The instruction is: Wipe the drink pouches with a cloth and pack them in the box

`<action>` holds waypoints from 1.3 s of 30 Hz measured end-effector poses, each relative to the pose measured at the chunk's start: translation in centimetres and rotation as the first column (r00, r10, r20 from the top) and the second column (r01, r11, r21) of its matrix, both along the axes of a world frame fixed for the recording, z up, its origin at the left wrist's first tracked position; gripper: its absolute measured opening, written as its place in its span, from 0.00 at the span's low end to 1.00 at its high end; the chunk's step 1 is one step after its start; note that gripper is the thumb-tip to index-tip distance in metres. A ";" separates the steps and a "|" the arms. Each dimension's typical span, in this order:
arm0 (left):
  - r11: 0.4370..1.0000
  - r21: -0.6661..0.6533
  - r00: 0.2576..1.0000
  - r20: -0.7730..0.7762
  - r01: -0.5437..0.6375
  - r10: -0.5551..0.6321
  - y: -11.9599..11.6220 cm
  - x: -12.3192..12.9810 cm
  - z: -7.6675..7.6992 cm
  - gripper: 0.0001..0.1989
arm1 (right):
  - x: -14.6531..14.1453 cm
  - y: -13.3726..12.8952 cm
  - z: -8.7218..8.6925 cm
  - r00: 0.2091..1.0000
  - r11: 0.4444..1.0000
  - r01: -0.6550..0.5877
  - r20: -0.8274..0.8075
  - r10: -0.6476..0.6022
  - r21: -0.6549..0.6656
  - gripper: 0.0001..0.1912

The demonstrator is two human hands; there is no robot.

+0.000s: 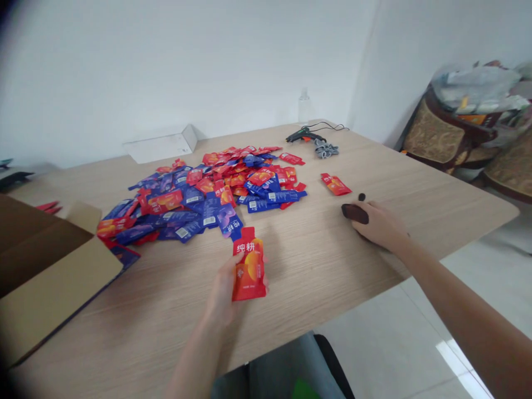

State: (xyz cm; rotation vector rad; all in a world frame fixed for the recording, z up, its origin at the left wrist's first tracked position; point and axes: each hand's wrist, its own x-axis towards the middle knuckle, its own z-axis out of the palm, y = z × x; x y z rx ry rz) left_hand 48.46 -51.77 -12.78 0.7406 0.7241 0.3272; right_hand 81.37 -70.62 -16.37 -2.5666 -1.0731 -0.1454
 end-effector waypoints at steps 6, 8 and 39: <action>0.999 0.015 0.999 -0.011 -0.052 0.053 0.1 -0.9 0.4 0.27 | -9.5 4.8 4.2 0.995 0.972 -0.091 0.047 0.083 0.215 0.24; 1.000 0.009 1.000 -0.009 -0.029 0.029 -0.1 -1.1 0.2 0.28 | -14.6 7.1 5.1 0.967 0.896 -0.252 0.068 0.245 0.366 0.24; 0.910 -0.214 0.919 0.097 -0.354 0.381 2.9 -4.0 2.0 0.22 | -29.2 12.1 4.3 0.738 0.712 -0.667 0.067 0.671 0.217 0.27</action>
